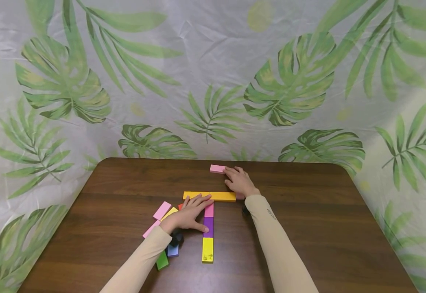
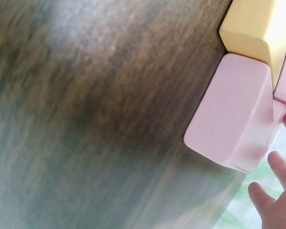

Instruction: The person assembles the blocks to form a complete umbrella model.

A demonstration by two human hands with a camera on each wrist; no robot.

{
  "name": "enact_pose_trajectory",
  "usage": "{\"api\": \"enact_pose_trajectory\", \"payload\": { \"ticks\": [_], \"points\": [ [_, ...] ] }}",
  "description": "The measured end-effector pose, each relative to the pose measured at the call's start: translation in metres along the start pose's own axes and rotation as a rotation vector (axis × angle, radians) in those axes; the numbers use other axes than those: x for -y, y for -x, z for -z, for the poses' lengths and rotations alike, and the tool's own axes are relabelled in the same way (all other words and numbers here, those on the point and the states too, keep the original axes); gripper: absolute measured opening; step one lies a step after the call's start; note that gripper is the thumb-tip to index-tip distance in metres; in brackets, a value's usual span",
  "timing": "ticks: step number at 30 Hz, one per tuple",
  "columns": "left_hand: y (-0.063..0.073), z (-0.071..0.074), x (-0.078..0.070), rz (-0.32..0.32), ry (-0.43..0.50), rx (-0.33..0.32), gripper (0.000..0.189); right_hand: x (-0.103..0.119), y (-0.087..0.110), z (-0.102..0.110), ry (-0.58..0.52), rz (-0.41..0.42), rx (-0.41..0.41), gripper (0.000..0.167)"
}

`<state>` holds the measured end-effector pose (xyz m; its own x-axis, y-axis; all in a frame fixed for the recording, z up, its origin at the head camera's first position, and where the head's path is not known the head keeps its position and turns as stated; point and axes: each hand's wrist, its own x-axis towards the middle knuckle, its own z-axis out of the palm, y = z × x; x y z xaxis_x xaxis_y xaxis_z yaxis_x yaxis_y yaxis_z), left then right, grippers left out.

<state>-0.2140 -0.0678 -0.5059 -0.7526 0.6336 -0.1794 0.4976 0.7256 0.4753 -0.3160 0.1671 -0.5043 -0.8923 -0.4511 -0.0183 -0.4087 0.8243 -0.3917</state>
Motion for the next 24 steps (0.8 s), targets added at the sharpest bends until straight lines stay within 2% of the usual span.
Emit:
{"api": "enact_pose_trajectory", "payload": {
  "ticks": [7,18,24],
  "points": [
    [-0.0010,-0.0012,0.0014,0.001,-0.003,0.001,0.091,-0.0059,0.0020,-0.0055,-0.020,-0.010,-0.067,0.053],
    [-0.0013,-0.0010,0.0014,-0.003,-0.012,0.005,0.091,-0.0076,0.0041,-0.0083,-0.035,-0.007,-0.088,0.054],
    [-0.0006,-0.0007,0.0008,-0.003,-0.007,0.004,0.092,-0.0100,0.0090,-0.0079,-0.086,-0.011,-0.117,0.056]
  ]
}}
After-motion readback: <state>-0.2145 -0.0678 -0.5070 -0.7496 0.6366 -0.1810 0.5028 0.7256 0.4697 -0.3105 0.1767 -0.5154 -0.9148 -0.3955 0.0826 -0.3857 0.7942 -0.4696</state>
